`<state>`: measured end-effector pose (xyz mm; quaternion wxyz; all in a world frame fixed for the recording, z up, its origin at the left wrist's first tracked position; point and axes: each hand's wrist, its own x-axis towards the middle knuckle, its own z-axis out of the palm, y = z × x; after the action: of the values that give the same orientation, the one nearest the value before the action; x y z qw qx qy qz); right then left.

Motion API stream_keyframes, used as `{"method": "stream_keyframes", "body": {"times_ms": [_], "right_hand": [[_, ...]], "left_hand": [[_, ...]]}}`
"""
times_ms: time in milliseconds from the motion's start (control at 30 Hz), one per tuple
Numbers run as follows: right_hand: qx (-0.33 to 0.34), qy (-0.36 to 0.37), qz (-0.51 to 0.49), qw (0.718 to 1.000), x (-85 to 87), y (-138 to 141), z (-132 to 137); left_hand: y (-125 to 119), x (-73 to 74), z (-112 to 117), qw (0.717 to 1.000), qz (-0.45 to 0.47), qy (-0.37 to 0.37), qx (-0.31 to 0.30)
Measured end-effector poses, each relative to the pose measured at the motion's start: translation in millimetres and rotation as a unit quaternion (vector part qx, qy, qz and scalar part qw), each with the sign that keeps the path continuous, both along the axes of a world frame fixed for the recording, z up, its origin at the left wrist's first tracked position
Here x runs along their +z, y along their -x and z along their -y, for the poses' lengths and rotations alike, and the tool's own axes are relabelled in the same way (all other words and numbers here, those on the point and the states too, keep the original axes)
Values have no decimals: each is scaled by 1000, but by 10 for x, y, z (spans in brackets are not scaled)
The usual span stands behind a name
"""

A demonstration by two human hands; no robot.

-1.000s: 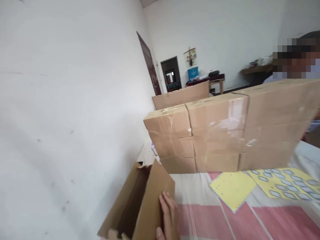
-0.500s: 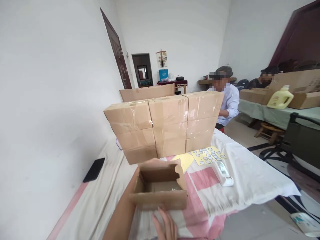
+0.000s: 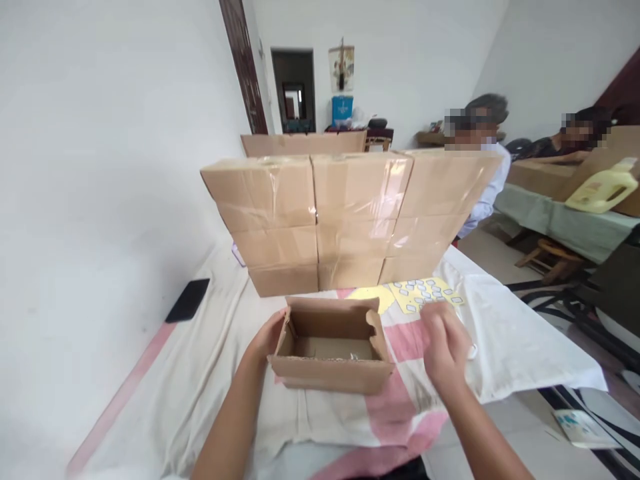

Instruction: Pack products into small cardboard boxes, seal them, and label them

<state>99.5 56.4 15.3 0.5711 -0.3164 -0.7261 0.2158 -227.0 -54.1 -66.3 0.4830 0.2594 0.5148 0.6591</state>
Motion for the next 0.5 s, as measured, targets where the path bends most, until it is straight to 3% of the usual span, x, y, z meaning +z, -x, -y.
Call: {"method": "stream_keyframes", "body": {"times_ms": [100, 167, 267, 333, 500], "right_hand": [[154, 123, 148, 969, -33, 539, -602], [297, 185, 286, 892, -154, 928, -813], [393, 231, 412, 789, -304, 1302, -865], [418, 225, 436, 764, -327, 1393, -829], [424, 173, 467, 756, -274, 1426, -875]], "left_hand": [[42, -99, 61, 1000, 12, 0, -10], [113, -121, 51, 1000, 12, -4, -23], [240, -128, 44, 999, 7, -6, -47], [313, -126, 63, 997, -14, -13, -72], [379, -121, 88, 986, -113, -13, -124]]}}
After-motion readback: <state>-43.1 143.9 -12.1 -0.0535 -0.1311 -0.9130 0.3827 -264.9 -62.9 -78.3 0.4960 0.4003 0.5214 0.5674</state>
